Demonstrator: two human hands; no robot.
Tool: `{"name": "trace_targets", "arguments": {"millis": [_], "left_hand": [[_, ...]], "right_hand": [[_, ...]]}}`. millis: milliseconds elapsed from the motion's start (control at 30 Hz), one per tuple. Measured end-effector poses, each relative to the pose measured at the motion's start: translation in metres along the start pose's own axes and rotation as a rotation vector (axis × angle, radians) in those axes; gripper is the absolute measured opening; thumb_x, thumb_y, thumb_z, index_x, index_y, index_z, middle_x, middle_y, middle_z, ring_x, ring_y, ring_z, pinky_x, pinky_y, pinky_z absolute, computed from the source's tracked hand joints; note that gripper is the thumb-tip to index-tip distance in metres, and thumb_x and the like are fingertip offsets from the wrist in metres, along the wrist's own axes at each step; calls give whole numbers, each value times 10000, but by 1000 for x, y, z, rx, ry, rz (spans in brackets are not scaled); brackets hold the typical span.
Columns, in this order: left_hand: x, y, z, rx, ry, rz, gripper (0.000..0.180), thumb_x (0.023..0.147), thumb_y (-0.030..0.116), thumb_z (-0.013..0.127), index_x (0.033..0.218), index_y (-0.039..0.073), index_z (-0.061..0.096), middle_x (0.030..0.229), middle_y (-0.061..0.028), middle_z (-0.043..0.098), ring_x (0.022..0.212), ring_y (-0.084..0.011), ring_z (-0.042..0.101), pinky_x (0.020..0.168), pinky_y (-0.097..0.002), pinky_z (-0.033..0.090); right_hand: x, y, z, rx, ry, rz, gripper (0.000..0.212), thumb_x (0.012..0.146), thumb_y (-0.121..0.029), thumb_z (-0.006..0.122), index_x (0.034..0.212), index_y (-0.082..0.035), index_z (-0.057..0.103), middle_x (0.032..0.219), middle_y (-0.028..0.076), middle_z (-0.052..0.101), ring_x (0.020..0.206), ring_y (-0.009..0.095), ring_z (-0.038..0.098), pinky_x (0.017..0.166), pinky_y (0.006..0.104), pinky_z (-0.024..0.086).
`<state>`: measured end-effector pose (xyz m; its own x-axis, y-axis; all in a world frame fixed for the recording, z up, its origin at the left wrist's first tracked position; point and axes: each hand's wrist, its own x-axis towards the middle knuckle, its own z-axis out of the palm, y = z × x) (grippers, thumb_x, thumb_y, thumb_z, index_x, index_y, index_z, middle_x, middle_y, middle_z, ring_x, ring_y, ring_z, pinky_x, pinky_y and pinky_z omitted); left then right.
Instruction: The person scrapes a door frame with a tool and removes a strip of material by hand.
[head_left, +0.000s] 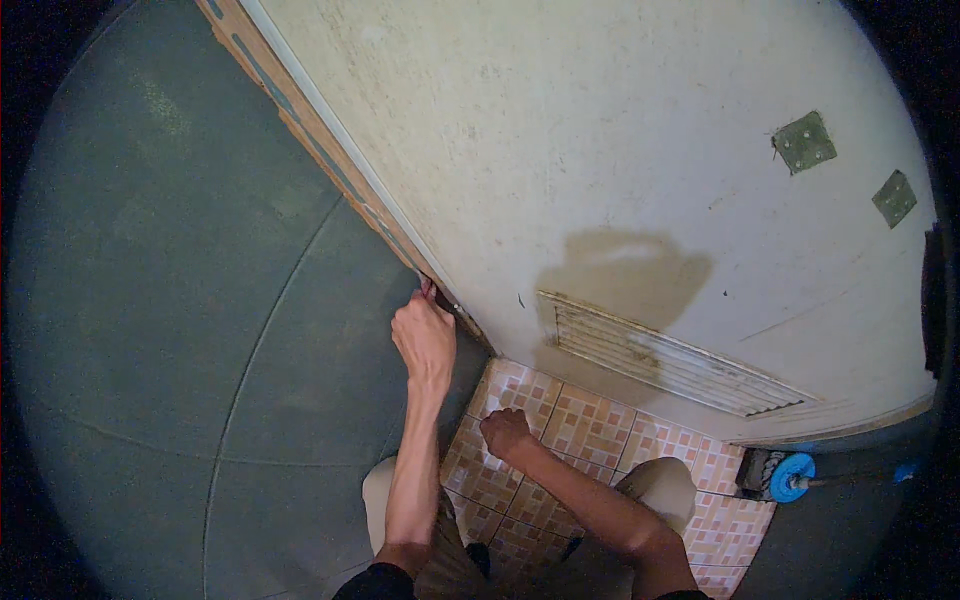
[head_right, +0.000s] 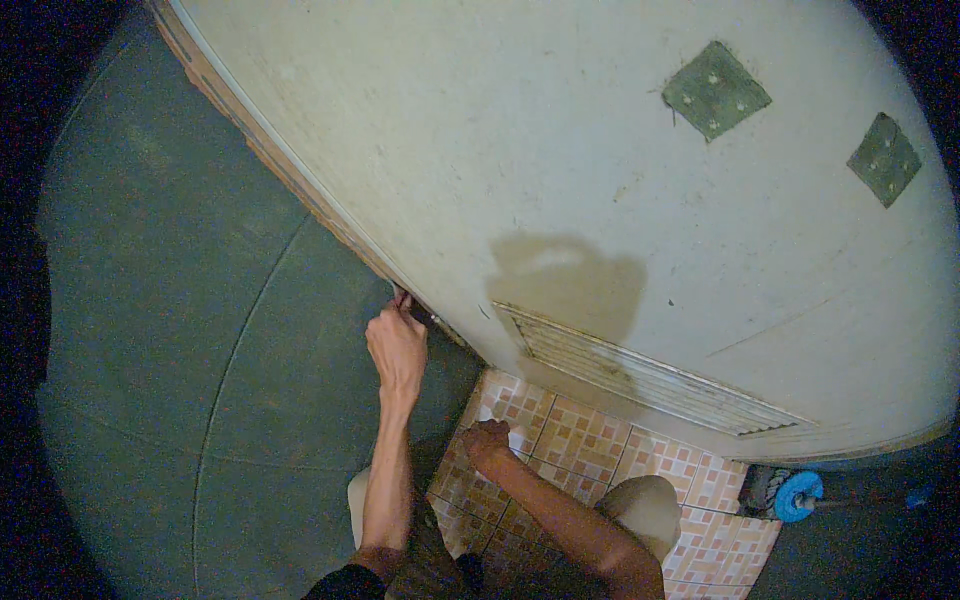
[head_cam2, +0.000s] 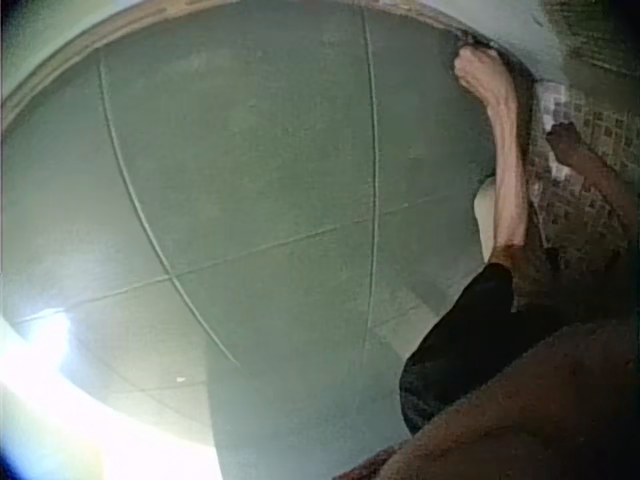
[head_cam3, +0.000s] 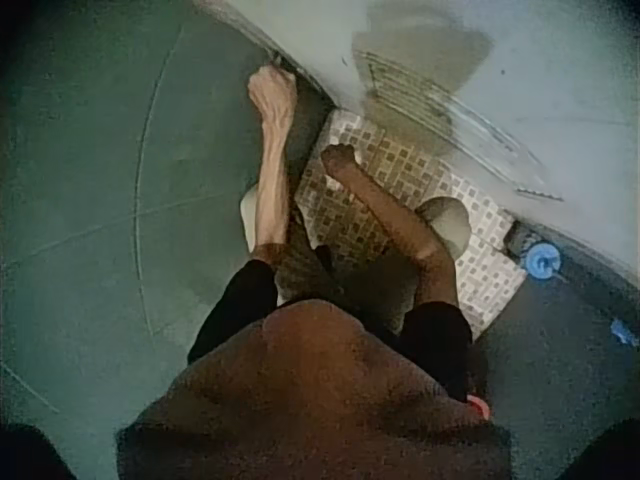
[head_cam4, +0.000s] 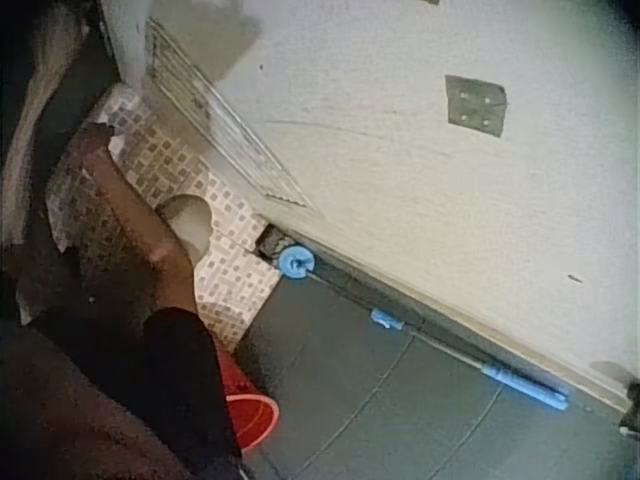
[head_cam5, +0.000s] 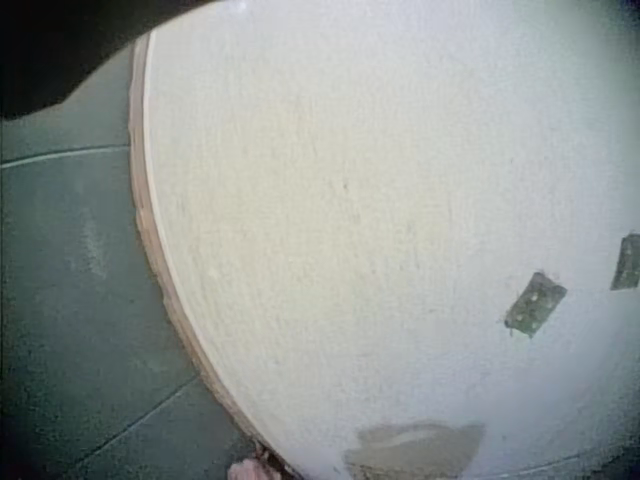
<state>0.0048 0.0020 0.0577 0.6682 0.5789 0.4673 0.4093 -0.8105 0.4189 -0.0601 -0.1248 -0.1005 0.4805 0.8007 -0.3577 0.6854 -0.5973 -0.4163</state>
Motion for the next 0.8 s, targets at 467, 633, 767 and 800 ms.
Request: {"name": "trace_targets", "arguments": {"millis": [467, 633, 767, 800], "left_hand": [[10, 12, -23, 28, 78, 17, 210, 873, 61, 507, 932, -73, 657, 762, -294, 626, 716, -424, 642, 620, -486, 509], [0, -2, 1, 68, -66, -14, 196, 854, 59, 516, 892, -68, 660, 750, -289, 624, 732, -433, 638, 661, -504, 514], [-9, -11, 16, 15, 31, 15, 191, 850, 65, 524, 862, -60, 668, 742, -294, 619, 725, -440, 634, 648, -505, 513], [-7, -9, 11, 42, -26, -7, 191, 853, 70, 526, 856, -56, 670, 740, -296, 617, 722, -442, 632, 642, -506, 511]], "right_hand": [[0, 5, 7, -72, -116, -18, 195, 833, -126, 533, 989, -76, 639, 1005, 129, 620, 985, 288, 581, 805, 457, 436], [10, 6, 22, -61, -41, 23, 166, 807, -145, 557, 911, -65, 660, 944, 111, 645, 926, 298, 604, 743, 473, 456], [7, 4, 17, 4, -9, 1, 170, 796, -122, 565, 917, -54, 663, 964, 118, 645, 936, 299, 603, 754, 461, 458], [4, 2, 13, -5, -22, -1, 179, 795, -111, 567, 934, -54, 663, 974, 120, 646, 950, 298, 602, 761, 459, 460]]}}
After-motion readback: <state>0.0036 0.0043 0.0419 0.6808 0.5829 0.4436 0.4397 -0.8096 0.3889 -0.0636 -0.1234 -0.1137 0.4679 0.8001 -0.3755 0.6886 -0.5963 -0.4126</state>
